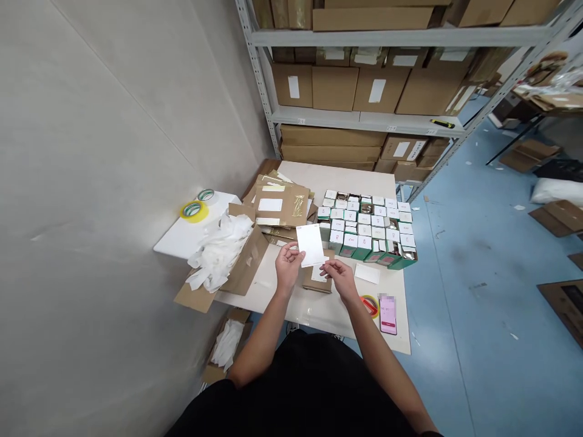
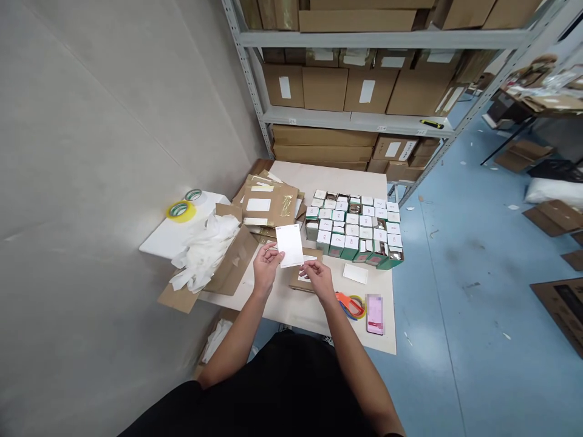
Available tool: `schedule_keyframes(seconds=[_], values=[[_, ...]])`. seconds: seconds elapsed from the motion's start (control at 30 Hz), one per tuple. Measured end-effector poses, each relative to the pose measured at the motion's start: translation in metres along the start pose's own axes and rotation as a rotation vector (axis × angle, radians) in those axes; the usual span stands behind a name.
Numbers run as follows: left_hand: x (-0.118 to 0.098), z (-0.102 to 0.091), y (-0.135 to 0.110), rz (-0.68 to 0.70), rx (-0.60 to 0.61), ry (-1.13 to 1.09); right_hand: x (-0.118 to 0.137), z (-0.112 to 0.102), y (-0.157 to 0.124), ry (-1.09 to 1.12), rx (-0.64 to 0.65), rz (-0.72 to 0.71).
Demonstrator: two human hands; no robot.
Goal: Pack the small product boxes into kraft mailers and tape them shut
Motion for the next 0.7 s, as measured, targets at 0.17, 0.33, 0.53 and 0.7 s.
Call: schedule_keyframes(seconds=[0.17, 0.33, 0.53, 0.7], values=[[0.000, -0.002, -0.003, 0.035, 0.013, 0.030, 0.002, 0.002, -0.001, -0.025, -0.010, -0.019], [0.001, -0.003, -0.006, 0.060, 0.013, 0.039, 0.001, 0.002, -0.002, -0.034, 0.005, -0.032], [0.002, -0.002, -0.008, 0.036, 0.006, 0.100, 0.004, 0.001, -0.005, -0.016, 0.036, -0.052], [-0.013, 0.005, -0.019, 0.194, 0.028, 0.426, 0.007, -0.001, -0.009, -0.010, 0.067, -0.097]])
Point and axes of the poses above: each hand's wrist, its own y-axis towards the middle knuckle, its own z-axis out of the palm, x = y × z, the point moved 2 cm from there along y, towards the middle knuckle, and after that the axes turned 2 degrees about y, right-handed, at the moved point
